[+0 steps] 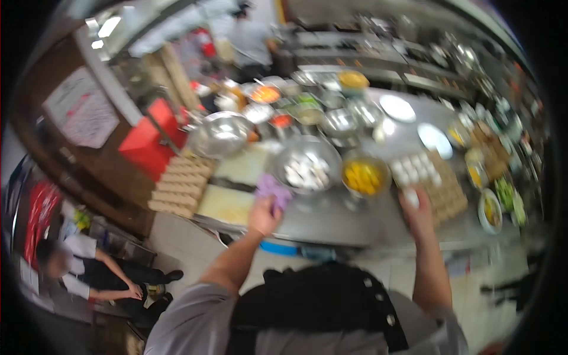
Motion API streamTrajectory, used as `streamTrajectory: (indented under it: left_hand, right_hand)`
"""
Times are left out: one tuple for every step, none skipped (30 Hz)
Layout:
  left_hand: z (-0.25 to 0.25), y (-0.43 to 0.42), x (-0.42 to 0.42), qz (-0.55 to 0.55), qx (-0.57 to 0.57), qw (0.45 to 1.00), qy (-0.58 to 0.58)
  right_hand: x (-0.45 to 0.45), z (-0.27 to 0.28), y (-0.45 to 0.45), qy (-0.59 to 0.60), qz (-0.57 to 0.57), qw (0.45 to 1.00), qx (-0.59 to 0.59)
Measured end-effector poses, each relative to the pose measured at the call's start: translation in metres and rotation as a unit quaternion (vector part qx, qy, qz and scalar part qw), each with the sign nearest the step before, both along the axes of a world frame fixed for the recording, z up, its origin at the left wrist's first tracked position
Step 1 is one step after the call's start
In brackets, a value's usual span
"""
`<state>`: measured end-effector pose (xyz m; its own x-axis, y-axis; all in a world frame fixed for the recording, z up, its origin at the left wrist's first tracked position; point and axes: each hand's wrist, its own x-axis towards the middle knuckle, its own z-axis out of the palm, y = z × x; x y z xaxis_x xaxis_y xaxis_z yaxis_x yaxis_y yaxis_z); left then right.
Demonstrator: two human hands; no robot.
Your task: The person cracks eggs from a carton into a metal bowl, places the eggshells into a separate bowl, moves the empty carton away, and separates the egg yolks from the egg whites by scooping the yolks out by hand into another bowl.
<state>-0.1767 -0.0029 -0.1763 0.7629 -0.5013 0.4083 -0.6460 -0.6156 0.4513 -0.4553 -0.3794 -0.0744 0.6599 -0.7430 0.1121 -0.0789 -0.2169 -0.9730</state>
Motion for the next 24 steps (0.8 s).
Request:
streamTrajectory:
  left_hand:
    - [0.000, -0.001, 0.002, -0.020, -0.017, 1.000, -0.006]
    - [0.009, -0.004, -0.003, -0.009, -0.010, 1.000, 0.023]
    - [0.007, -0.005, -0.004, -0.010, -0.017, 1.000, 0.013]
    - [0.005, -0.005, -0.004, -0.011, -0.025, 1.000, -0.003]
    - [0.004, -0.004, -0.003, -0.024, -0.029, 0.999, -0.032]
    - [0.002, -0.004, -0.001, -0.024, -0.025, 0.999, -0.027]
    - [0.002, -0.004, -0.001, -0.021, -0.022, 0.999, -0.023]
    - [0.006, -0.005, -0.004, -0.013, -0.017, 1.000, -0.010]
    - [0.010, -0.005, -0.004, -0.014, -0.012, 1.000, -0.001]
    - [0.011, -0.005, -0.004, -0.014, -0.009, 1.000, 0.005]
    - [0.011, -0.005, -0.004, -0.013, -0.013, 1.000, 0.009]
    - [0.011, -0.004, -0.004, -0.013, -0.018, 1.000, 0.014]
    - [0.011, -0.005, -0.004, -0.013, -0.023, 1.000, 0.017]
    - [0.013, -0.006, -0.004, -0.011, -0.020, 1.000, 0.021]
    - [0.016, -0.006, -0.006, -0.010, -0.015, 1.000, 0.024]
    - [0.018, -0.005, -0.007, -0.009, -0.009, 1.000, 0.027]
    - [0.018, -0.005, -0.007, -0.018, -0.020, 1.000, 0.010]
    - [0.017, -0.004, -0.006, -0.019, -0.018, 1.000, 0.008]
    - [0.015, -0.003, -0.005, -0.021, -0.016, 1.000, 0.007]
    - [0.015, -0.003, -0.005, -0.023, -0.013, 1.000, 0.006]
    - [0.015, -0.004, -0.005, -0.014, -0.009, 1.000, 0.017]
    - [0.016, -0.004, -0.005, -0.015, -0.011, 1.000, 0.018]
    - [0.017, -0.004, -0.005, -0.015, -0.012, 1.000, 0.018]
    - [0.017, -0.004, -0.006, -0.015, -0.013, 1.000, 0.018]
  right_hand:
    - [0.015, 0.016, -0.003, -0.015, 0.019, 0.992, 0.121]
    - [0.030, 0.024, -0.008, -0.082, 0.064, 0.969, 0.224]
    - [0.044, 0.039, -0.001, -0.129, 0.081, 0.960, 0.233]
    - [0.058, 0.044, -0.008, -0.078, 0.098, 0.974, 0.188]
    - [0.073, 0.050, -0.003, -0.071, 0.089, 0.986, 0.124]
    - [0.088, 0.054, 0.000, -0.066, 0.089, 0.992, 0.056]
    - [0.102, 0.054, -0.003, -0.015, 0.078, 0.997, -0.009]
    - [0.115, 0.050, -0.007, 0.032, 0.070, 0.994, -0.076]
    - [0.127, 0.046, -0.010, 0.078, 0.064, 0.985, -0.142]
    - [0.136, 0.040, -0.014, 0.110, 0.072, 0.978, -0.165]
    - [0.144, 0.032, -0.018, 0.140, 0.078, 0.969, -0.187]
    - [0.149, 0.026, -0.021, 0.170, 0.084, 0.959, -0.211]
    - [0.151, 0.020, -0.024, 0.177, 0.099, 0.955, -0.218]
    - [0.154, 0.013, -0.028, 0.190, 0.106, 0.951, -0.220]
    - [0.158, 0.006, -0.030, 0.203, 0.113, 0.947, -0.221]
    - [0.159, 0.000, -0.033, 0.215, 0.119, 0.944, -0.220]
    - [0.161, -0.004, -0.038, 0.238, 0.135, 0.941, -0.202]
    - [0.163, -0.005, -0.040, 0.246, 0.136, 0.937, -0.207]
    - [0.165, -0.007, -0.041, 0.254, 0.137, 0.934, -0.210]
    - [0.166, -0.009, -0.042, 0.261, 0.138, 0.931, -0.213]
    - [0.168, -0.009, -0.044, 0.268, 0.142, 0.930, -0.208]
    - [0.172, -0.010, -0.046, 0.273, 0.147, 0.929, -0.202]
    - [0.174, -0.010, -0.047, 0.278, 0.151, 0.928, -0.197]
    - [0.175, -0.007, -0.046, 0.286, 0.157, 0.923, -0.206]
